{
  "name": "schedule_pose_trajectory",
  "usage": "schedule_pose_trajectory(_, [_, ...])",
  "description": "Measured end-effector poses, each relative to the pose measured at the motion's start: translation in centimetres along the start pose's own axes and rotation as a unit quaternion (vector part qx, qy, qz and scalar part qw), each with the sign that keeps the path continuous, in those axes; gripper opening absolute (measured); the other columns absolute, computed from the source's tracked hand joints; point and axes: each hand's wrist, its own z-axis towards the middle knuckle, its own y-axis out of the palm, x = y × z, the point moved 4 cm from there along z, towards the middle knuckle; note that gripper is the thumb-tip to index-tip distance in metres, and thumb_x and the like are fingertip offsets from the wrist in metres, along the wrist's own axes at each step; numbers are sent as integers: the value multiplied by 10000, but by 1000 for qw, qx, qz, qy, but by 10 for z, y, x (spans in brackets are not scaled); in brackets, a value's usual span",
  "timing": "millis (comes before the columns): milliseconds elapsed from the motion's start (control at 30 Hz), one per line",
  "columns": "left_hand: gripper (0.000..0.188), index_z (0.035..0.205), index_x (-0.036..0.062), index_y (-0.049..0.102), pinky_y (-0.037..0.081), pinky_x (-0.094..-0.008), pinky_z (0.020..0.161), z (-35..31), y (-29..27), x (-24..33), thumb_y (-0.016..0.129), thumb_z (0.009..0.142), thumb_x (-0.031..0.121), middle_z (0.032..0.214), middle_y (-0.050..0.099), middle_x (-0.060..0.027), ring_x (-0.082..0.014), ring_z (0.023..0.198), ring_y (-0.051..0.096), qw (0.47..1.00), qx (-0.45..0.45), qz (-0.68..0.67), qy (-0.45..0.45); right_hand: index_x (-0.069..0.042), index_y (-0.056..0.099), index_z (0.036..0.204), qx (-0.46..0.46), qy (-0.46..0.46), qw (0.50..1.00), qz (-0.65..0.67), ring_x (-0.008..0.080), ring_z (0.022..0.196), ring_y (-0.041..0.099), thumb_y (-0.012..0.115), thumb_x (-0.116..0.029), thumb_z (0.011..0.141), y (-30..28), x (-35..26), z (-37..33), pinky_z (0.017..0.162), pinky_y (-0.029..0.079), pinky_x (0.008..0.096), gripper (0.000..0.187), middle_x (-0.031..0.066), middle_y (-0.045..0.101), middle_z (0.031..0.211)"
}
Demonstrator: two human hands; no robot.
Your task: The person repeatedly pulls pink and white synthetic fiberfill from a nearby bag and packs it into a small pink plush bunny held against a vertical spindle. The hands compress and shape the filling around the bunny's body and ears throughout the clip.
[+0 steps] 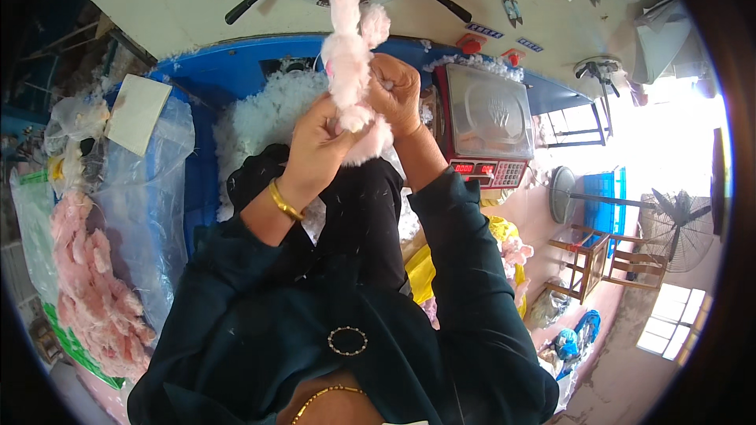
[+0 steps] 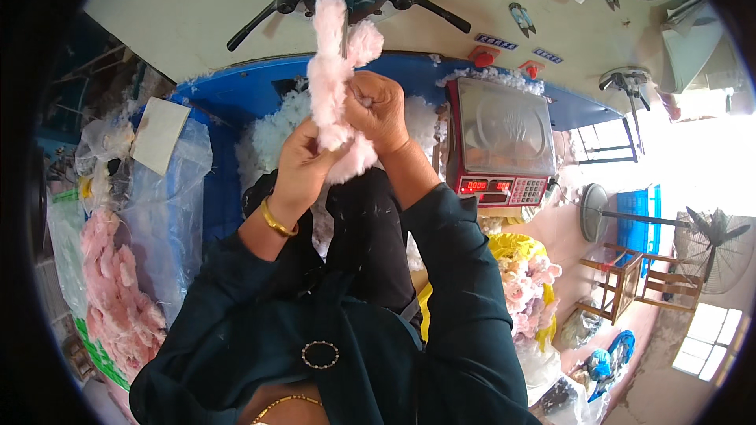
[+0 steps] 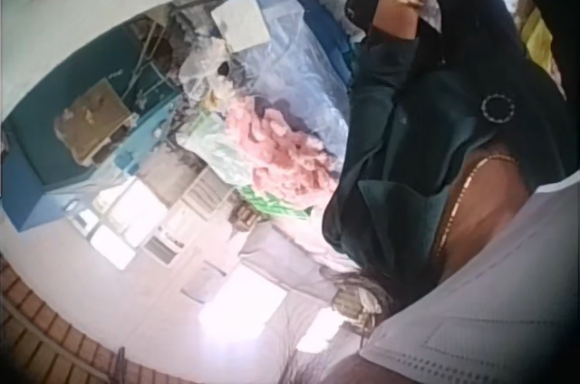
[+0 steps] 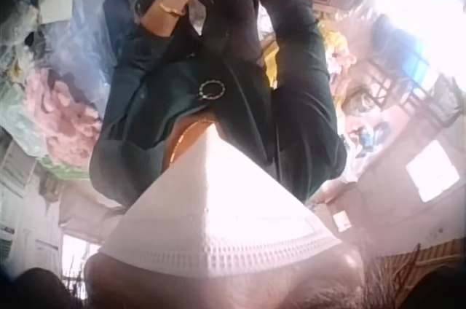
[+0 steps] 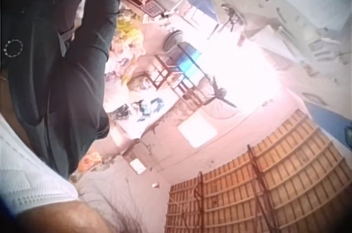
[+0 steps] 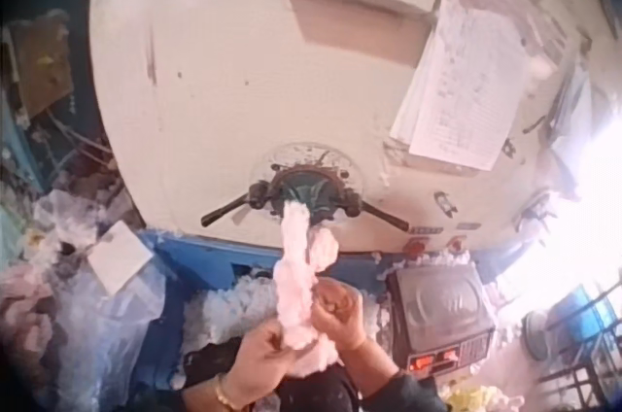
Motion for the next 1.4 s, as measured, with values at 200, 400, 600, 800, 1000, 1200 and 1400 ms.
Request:
schedule_pose_trajectory(200, [176,880,14,605,412,-266,697,47,-5,16,634,722,-56,913,568,-78,-190,773,507,952,-40,285,102,-12,468,599,13,-76,988,-131,238,488,421,588,-14,693,-1,15,45,468,353,316,152,133,428,573])
schedule_pose_trajectory(400, [319,1099,-5,605,517,-289,794,-8,-17,11,681,791,29,1073,627,-76,-136,983,600,995,-78,2,-67,-7,478,544,19,-37,988,-147,256,439,480,617,-74,701,7,-48,9,454,393,323,221,167,434,530])
schedule_pose_trajectory(600, [323,1046,11,623,516,-273,793,43,-27,11,748,749,18,1029,649,-34,-118,943,612,983,-119,-60,-127,3,441,556,47,12,976,-212,40,530,309,624,-107,721,7,-20,48,414,302,303,270,98,257,545])
schedule_pose_trajectory(800, [451,1263,37,497,496,-325,880,15,-38,10,570,925,327,1256,572,-113,-194,1136,558,945,-160,-228,-171,-3,522,566,-10,125,991,-41,26,542,381,660,-54,742,5,-27,2,450,344,265,229,26,453,527])
schedule_pose_trajectory(1000, [514,1308,117,455,502,-329,866,11,2,1,460,956,492,1196,589,-68,-184,1085,583,837,-228,-403,-291,-34,601,638,-2,314,912,265,49,563,530,689,-88,820,-13,-16,-8,499,420,212,210,-27,582,621])
schedule_pose_trajectory(1200, [384,1250,96,467,562,-288,692,22,27,13,553,953,324,1078,619,-98,-184,869,651,923,-62,-283,-253,-8,597,1038,-198,288,907,234,130,833,604,729,-306,803,-56,-10,21,704,507,291,401,52,628,948])
schedule_pose_trajectory(1400, [393,1309,38,373,514,-260,756,-5,-1,11,529,966,147,1162,542,-87,-135,953,585,994,1,-67,-85,1,410,1293,-231,144,925,-263,305,1143,517,810,-296,667,1,-57,-31,937,449,400,800,197,506,1218])
